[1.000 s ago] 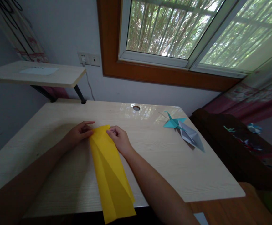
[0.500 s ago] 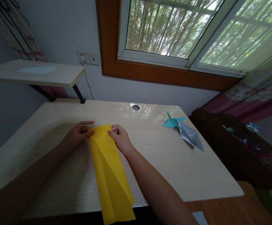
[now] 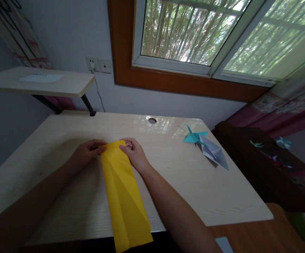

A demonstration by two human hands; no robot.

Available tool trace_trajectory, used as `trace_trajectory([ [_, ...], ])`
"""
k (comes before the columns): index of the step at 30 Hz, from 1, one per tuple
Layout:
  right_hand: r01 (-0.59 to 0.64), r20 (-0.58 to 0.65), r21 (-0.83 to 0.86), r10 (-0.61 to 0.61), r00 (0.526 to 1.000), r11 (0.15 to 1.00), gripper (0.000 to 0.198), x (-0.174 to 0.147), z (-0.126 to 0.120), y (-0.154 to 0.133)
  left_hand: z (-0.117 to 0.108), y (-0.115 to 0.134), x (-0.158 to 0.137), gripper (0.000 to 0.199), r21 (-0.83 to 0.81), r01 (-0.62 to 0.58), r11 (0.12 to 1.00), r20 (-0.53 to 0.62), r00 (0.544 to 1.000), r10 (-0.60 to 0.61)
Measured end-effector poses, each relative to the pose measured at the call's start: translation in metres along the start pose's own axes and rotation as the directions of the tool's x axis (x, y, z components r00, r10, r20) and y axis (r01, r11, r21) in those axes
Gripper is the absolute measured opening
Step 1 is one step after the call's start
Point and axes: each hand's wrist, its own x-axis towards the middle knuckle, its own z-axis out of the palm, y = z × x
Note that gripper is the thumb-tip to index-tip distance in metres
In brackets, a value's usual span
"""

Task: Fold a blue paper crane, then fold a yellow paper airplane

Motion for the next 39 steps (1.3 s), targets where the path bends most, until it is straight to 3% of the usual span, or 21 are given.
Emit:
trace_trajectory([
  [6, -0.022, -0.014, -0.018, 0.022, 1.000, 1.000, 0.036, 0.0013, -0.0047, 0.0033, -0.0007, 0.0012, -0.0014, 0.034, 0.067, -0.026, 0.997, 0.019, 1.000, 0.025],
  [18, -0.039, -0.017, 0.009, 0.039, 0.999, 0.999, 0.037, 0.0007, -0.0029, 0.0042, -0.0038, -0.0011, -0.0018, 0.031, 0.173, -0.095, 0.980, 0.071, 0.994, 0.084],
  [28, 0.016, -0.026, 0.015, -0.016, 1.000, 1.000, 0.040, 0.0000, -0.0009, -0.0006, -0.0033, -0.0015, -0.0011, 0.029, 0.201, -0.111, 0.973, 0.079, 0.992, 0.097],
  [39, 0.056, 0.056, -0.076, -0.052, 0.997, 0.995, 0.045, -0.0050, 0.0033, 0.0018, -0.0016, 0.0015, -0.0033, 0.031, 0.307, -0.215, 0.927, 0.183, 0.969, 0.164],
])
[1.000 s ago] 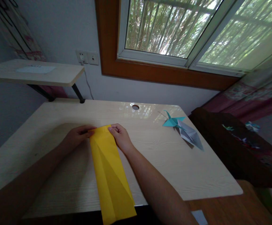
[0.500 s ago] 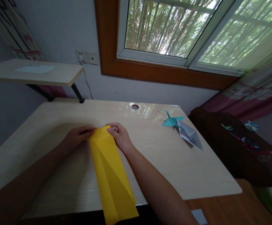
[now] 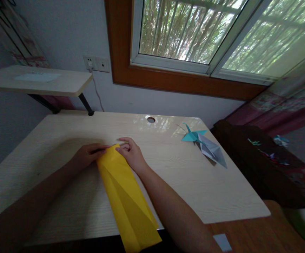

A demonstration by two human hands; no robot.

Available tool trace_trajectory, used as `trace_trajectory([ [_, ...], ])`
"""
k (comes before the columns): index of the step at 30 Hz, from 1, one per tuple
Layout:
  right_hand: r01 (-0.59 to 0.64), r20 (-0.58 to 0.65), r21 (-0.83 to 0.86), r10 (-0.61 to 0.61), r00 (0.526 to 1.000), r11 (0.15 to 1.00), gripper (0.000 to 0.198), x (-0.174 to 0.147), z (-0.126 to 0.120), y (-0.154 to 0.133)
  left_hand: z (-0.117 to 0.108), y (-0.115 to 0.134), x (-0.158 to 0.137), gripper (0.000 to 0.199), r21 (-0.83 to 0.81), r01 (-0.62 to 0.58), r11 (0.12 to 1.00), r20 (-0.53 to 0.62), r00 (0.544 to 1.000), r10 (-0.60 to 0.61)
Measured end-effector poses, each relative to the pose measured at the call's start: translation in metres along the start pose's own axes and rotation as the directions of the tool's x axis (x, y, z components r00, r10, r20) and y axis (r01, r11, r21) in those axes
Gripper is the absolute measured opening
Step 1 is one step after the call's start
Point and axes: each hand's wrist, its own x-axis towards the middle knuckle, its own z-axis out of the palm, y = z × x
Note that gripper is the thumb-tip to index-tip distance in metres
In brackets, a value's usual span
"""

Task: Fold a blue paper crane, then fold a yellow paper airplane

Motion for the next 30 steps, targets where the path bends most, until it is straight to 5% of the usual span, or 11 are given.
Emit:
trace_trajectory([
  [30, 0.043, 0.041, -0.072, -0.040, 0.998, 0.996, 0.039, 0.0008, -0.0007, 0.0018, 0.0029, -0.0028, -0.0015, 0.041, -0.005, 0.003, 1.000, 0.136, 0.991, -0.003],
])
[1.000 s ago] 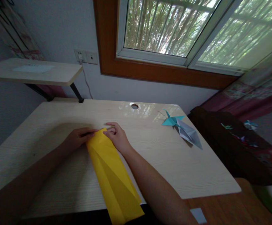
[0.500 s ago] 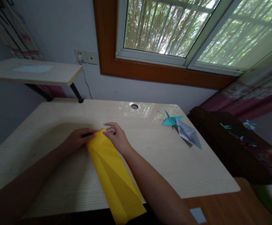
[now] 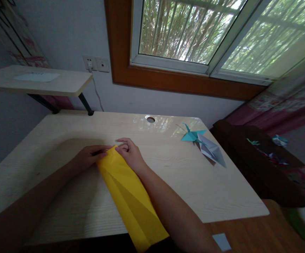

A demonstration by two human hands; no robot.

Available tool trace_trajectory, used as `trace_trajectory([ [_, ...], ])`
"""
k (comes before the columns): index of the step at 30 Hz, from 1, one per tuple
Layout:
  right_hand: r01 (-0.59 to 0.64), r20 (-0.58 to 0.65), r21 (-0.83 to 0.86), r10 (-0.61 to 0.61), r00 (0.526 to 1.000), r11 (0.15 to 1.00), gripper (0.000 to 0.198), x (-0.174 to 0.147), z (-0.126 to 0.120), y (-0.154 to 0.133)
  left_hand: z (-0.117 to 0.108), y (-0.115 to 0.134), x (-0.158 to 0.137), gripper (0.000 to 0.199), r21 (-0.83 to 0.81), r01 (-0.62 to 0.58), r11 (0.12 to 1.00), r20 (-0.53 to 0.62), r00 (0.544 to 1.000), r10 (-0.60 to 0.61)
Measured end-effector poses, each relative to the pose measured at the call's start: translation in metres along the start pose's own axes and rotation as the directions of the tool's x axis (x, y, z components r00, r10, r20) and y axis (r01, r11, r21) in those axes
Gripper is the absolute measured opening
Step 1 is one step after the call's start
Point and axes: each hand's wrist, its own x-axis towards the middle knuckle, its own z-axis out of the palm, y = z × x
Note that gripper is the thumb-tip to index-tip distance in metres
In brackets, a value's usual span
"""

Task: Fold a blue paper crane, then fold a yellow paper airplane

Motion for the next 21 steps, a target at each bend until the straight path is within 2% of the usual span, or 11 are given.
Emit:
trace_trajectory([
  [9, -0.016, 0.013, 0.010, 0.016, 1.000, 1.000, 0.046, 0.0005, 0.0003, -0.0023, -0.0038, -0.0031, 0.0009, 0.040, 0.018, 0.064, 0.998, -0.102, 0.993, -0.062],
  [14, -0.015, 0.017, -0.003, 0.015, 1.000, 1.000, 0.048, 0.0004, 0.0005, -0.0022, -0.0021, -0.0018, -0.0003, 0.041, -0.022, 0.065, 0.998, -0.095, 0.993, -0.067],
  [21, 0.039, 0.056, -0.091, -0.034, 0.998, 0.995, 0.044, -0.0010, 0.0025, -0.0007, -0.0006, 0.0005, -0.0008, 0.042, 0.011, 0.003, 1.000, -0.074, 0.997, -0.002],
])
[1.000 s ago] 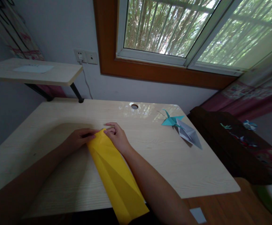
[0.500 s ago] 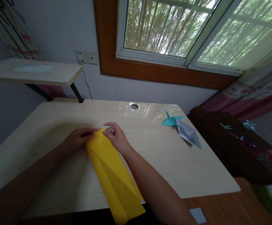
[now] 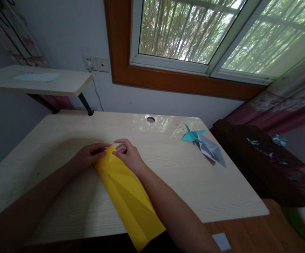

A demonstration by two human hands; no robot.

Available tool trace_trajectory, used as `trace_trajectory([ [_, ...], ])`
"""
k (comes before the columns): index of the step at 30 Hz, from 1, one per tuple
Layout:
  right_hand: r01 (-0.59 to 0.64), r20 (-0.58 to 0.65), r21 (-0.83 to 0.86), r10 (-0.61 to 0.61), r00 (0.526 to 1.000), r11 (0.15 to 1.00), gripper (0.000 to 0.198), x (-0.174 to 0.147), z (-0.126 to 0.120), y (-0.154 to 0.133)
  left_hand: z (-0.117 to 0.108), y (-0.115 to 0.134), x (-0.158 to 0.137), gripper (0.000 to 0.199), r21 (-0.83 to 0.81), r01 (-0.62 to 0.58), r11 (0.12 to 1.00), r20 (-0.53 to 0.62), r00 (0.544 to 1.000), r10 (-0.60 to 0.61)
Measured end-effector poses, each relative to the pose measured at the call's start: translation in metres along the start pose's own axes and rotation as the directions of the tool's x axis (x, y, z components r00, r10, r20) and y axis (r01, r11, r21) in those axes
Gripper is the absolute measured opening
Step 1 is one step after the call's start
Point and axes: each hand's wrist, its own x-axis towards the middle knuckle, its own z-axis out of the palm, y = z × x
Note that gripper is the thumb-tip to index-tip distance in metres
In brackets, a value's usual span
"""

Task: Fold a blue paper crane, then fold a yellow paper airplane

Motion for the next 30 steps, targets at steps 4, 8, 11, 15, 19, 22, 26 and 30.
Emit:
trace_trajectory([
  [4, 0.024, 0.017, -0.048, -0.023, 1.000, 0.999, 0.044, 0.000, 0.000, 0.003, 0.000, -0.001, 0.000, 0.042, 0.010, -0.023, 1.000, 0.008, 1.000, 0.023],
  [8, 0.044, 0.063, -0.080, -0.039, 0.997, 0.996, 0.043, -0.001, 0.000, 0.004, 0.000, -0.001, -0.001, 0.044, 0.023, -0.053, 0.998, 0.050, 0.997, 0.052],
  [11, 0.046, 0.086, -0.099, -0.037, 0.996, 0.994, 0.042, -0.001, 0.001, 0.004, 0.000, -0.001, -0.001, 0.043, 0.049, -0.060, 0.997, 0.068, 0.996, 0.057],
  [15, 0.050, 0.094, -0.098, -0.041, 0.995, 0.994, 0.042, -0.001, 0.000, 0.004, 0.000, -0.004, 0.000, 0.037, 0.022, -0.046, 0.999, 0.047, 0.998, 0.045],
  [19, 0.044, 0.110, -0.056, -0.037, 0.993, 0.997, 0.045, -0.001, -0.002, 0.005, 0.000, -0.006, 0.000, 0.035, -0.069, -0.004, 0.998, 0.002, 1.000, 0.004],
  [22, 0.030, 0.134, -0.028, -0.026, 0.991, 0.999, 0.046, -0.002, -0.006, 0.004, -0.003, -0.005, 0.000, 0.036, -0.121, 0.033, 0.992, -0.064, 0.997, -0.041],
  [26, -0.026, 0.173, -0.038, 0.032, 0.984, 0.999, 0.046, -0.006, -0.019, -0.007, -0.010, -0.004, 0.002, 0.038, -0.175, 0.042, 0.984, -0.167, 0.983, -0.072],
  [30, -0.160, 0.293, -0.015, 0.157, 0.943, 0.987, 0.049, -0.010, -0.041, -0.025, -0.017, -0.006, 0.004, 0.041, -0.147, 0.030, 0.989, -0.296, 0.952, -0.073],
])
